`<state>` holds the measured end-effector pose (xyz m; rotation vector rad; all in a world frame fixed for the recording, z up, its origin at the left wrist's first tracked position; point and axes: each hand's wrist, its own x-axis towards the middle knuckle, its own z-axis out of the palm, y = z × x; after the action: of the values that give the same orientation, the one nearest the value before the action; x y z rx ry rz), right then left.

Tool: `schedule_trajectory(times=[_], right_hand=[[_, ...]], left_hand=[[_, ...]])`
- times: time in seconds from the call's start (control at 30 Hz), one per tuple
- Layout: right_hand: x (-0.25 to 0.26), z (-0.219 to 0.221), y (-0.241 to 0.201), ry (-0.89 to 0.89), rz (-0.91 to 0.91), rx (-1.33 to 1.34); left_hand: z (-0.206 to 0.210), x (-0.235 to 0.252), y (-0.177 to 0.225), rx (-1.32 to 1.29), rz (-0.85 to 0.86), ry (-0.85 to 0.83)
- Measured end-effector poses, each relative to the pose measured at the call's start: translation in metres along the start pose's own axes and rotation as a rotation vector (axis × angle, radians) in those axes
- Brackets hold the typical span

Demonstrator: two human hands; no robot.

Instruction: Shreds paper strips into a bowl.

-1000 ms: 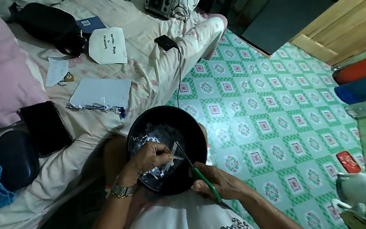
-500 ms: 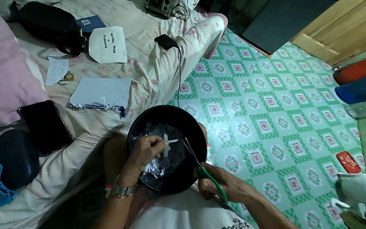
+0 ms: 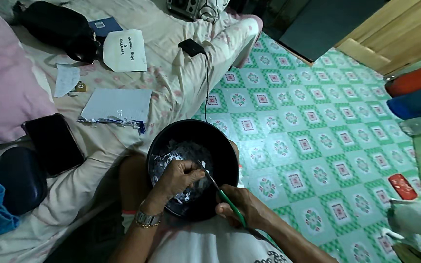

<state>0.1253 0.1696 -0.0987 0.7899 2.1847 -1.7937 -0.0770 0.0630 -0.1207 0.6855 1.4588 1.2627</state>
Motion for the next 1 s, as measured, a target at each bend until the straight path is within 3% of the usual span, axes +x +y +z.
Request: schedule_trajectory(times=[0.2, 0.47, 0.7, 1.0], right_hand=[[-0.001, -0.005, 0.002, 0.022, 0.006, 0.05], [-0.012, -0.01, -0.006, -0.033, 0.096, -0.36], [-0.003, 0.001, -0.018, 0.015, 0.138, -0.534], [-0.001, 0.007, -0.011, 0.114, 0.034, -0.562]], left_hand=[[0.003, -0.001, 0.003, -0.162, -0.033, 0.136], [0.017, 0.001, 0.01, -0.565, -0.094, 0.351], [0.033, -0.004, 0.006, -0.682, -0.145, 0.298], [0.04, -0.006, 0.001, -0.699, -0.118, 0.319]])
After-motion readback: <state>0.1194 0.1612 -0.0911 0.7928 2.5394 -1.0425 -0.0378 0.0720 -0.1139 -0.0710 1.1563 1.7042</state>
